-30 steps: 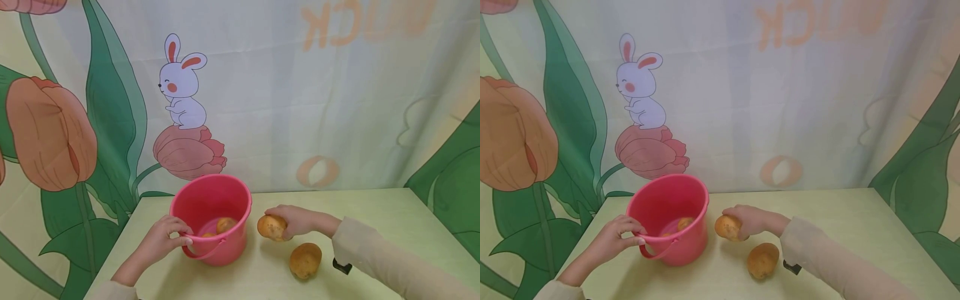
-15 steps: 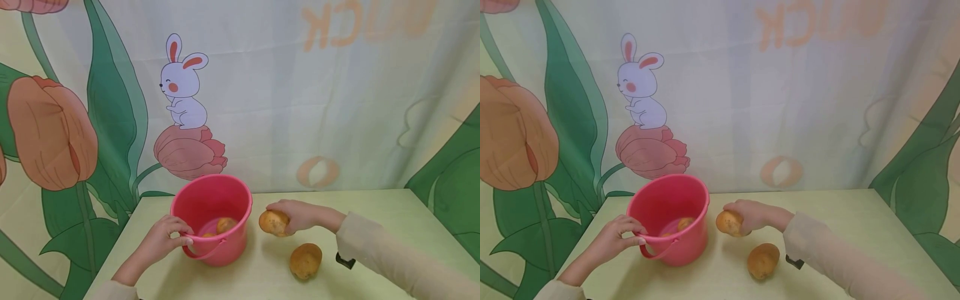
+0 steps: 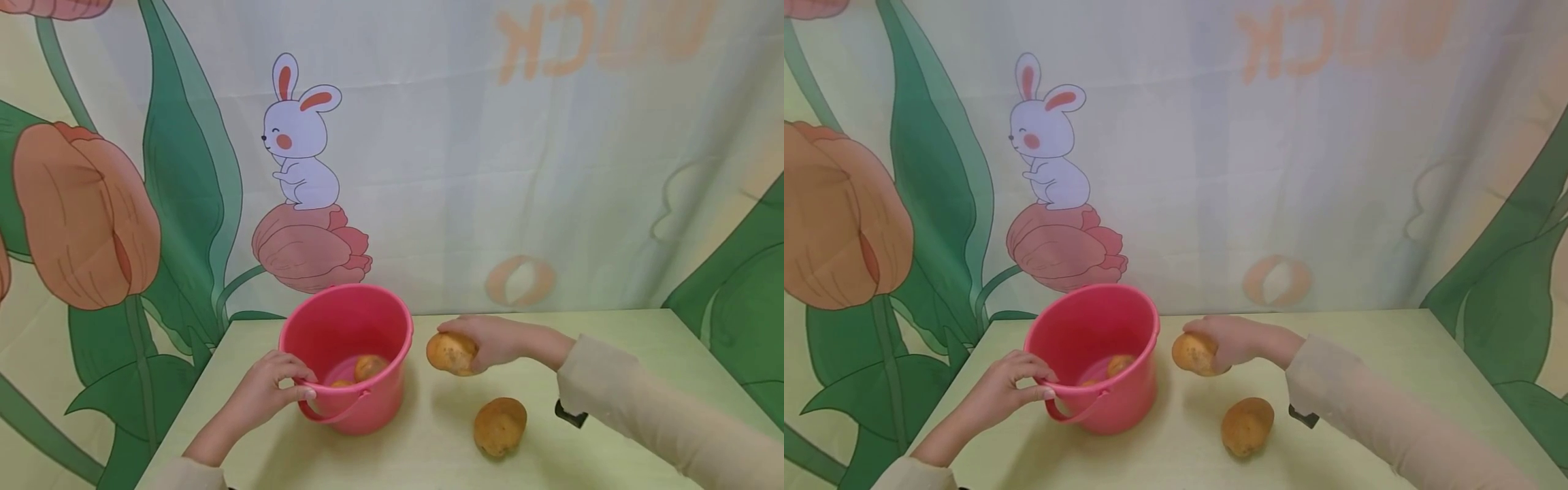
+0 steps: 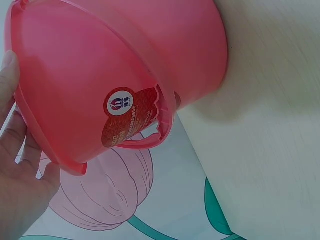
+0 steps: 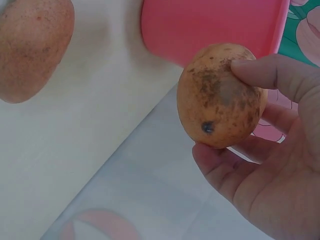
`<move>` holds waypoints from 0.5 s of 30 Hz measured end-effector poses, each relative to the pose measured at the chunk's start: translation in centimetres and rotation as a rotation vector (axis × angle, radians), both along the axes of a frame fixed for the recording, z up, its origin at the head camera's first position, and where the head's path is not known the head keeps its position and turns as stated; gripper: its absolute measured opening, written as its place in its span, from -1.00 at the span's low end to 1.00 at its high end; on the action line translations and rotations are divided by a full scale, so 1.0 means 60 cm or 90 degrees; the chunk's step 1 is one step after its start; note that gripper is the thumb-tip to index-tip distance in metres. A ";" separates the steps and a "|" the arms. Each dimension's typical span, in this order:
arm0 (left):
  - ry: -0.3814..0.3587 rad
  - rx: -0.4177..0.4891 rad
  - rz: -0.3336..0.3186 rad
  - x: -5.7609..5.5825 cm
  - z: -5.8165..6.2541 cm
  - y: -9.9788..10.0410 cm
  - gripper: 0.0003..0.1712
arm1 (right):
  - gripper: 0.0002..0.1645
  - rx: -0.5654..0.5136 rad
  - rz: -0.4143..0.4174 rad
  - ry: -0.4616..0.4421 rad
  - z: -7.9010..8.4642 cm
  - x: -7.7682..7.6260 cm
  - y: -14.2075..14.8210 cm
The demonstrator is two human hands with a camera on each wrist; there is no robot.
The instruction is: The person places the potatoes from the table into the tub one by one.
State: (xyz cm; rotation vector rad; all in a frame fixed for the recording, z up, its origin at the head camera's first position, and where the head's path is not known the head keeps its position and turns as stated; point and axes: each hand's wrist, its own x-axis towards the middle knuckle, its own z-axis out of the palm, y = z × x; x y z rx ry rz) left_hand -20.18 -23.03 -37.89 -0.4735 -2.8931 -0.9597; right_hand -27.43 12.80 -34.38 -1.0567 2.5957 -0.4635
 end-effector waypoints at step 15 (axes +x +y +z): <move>0.007 0.000 -0.001 -0.001 -0.002 0.000 -0.83 | -0.18 0.030 0.026 -0.001 0.044 -0.006 -0.007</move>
